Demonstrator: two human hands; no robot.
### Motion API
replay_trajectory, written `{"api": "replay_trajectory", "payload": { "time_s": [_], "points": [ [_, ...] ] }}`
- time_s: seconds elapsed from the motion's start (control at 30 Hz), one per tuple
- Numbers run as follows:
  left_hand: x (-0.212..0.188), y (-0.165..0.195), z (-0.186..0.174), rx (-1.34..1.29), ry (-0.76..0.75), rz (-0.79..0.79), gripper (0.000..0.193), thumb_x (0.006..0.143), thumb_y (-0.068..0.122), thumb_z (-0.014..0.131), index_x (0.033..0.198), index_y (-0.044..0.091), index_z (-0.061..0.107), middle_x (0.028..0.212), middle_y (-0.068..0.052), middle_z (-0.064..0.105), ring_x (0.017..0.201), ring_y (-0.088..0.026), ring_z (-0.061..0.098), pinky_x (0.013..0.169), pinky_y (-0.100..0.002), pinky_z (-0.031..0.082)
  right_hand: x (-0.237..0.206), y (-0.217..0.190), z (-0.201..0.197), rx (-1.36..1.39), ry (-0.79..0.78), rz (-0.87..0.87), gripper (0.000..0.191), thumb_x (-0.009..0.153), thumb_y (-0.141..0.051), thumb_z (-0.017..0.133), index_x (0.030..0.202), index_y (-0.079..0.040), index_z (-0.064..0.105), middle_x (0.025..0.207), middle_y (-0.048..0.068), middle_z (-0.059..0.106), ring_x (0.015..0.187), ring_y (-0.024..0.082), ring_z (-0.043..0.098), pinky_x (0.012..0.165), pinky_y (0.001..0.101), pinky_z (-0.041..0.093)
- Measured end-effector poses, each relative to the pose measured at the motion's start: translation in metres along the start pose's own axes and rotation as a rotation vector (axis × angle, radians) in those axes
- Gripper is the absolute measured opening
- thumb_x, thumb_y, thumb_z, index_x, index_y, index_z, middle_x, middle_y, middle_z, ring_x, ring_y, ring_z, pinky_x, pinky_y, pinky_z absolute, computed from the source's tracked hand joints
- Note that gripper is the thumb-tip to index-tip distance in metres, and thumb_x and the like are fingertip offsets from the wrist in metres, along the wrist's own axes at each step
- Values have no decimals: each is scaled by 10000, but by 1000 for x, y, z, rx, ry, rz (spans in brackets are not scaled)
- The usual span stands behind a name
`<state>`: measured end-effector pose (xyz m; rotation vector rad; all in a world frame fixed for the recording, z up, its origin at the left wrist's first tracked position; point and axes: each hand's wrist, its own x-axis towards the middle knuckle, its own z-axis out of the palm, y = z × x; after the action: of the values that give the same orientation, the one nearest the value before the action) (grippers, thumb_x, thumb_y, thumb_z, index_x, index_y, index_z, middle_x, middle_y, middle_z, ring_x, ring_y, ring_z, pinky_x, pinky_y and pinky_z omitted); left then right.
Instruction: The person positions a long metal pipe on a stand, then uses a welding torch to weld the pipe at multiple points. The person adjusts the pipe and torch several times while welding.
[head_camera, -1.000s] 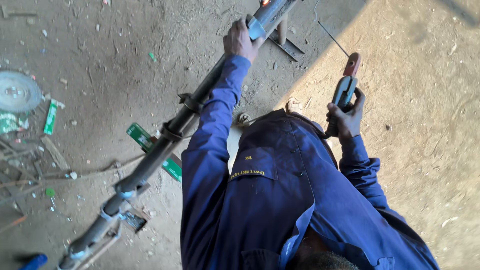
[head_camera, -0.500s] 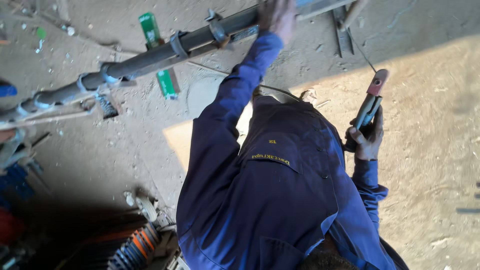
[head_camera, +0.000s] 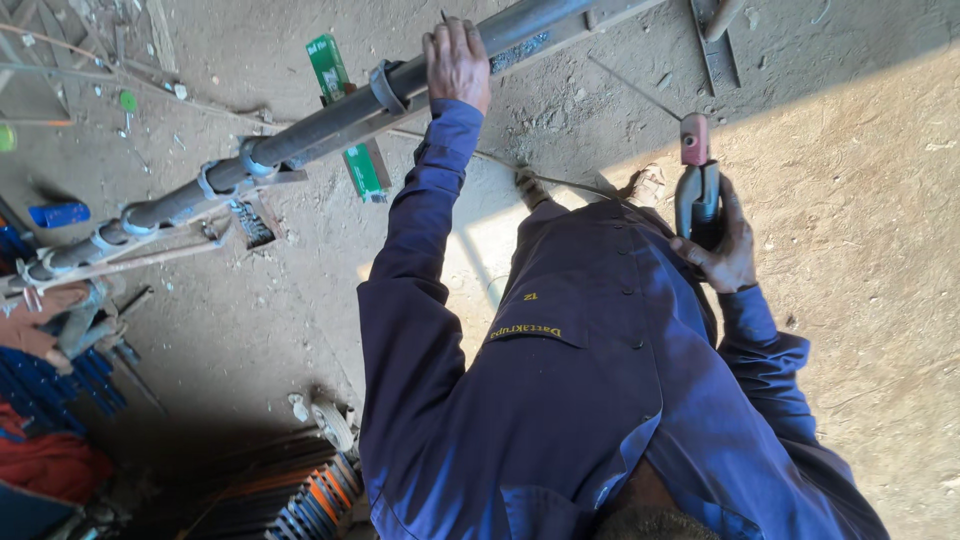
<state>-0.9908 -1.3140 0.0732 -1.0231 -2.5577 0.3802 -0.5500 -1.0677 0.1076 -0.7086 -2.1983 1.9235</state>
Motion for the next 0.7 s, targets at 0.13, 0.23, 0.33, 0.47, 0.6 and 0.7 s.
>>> {"api": "replay_trajectory", "payload": {
  "time_s": [0.13, 0.23, 0.33, 0.47, 0.6, 0.7],
  "points": [
    [17, -20, -3, -207, -307, 86, 988, 648, 425, 941, 1418, -30, 521, 1415, -239, 516, 1359, -407, 433, 1181, -642, 240, -7, -16, 38, 21, 10, 10, 1119, 783, -282, 907, 1669, 28, 297, 1415, 211, 624, 1274, 253, 623, 1092, 365, 513],
    [26, -26, -9, -292, -348, 69, 985, 595, 454, 953, 1375, 26, 530, 1439, -193, 503, 1389, -373, 403, 1171, -669, 187, -12, -26, 60, -45, 23, 51, 1133, 743, -289, 916, 1657, 3, 316, 1327, 190, 664, 1181, 241, 658, 1035, 364, 541],
    [27, -25, -11, -360, -286, 57, 1028, 600, 421, 969, 1424, 50, 480, 1472, -175, 505, 1416, -357, 404, 1196, -666, 179, -17, -32, 81, -76, 39, 67, 1151, 720, -313, 918, 1651, -3, 315, 1263, 182, 692, 1129, 242, 688, 1013, 367, 555],
    [33, -29, -14, -416, -343, 98, 1065, 639, 314, 970, 1516, 94, 407, 1464, -116, 555, 1426, -321, 454, 1238, -705, 170, -22, -36, 105, -108, 70, 30, 1143, 731, -339, 919, 1646, 13, 333, 1318, 214, 681, 1187, 274, 689, 1043, 386, 547],
    [47, -40, -22, -393, -397, 133, 975, 621, 312, 962, 1420, 94, 447, 1391, -145, 580, 1373, -368, 471, 1138, -774, 216, -27, -39, 122, -161, 101, 38, 1164, 719, -356, 926, 1641, 26, 326, 1317, 227, 680, 1216, 289, 686, 1066, 395, 533],
    [48, -47, -23, -498, -413, 96, 1124, 487, 482, 1009, 1389, 88, 464, 1400, -170, 565, 1354, -416, 457, 1032, -794, 239, -34, -43, 130, -179, 119, 16, 1162, 726, -359, 930, 1642, 30, 330, 1351, 231, 668, 1250, 302, 672, 1089, 399, 520]
  ]
}}
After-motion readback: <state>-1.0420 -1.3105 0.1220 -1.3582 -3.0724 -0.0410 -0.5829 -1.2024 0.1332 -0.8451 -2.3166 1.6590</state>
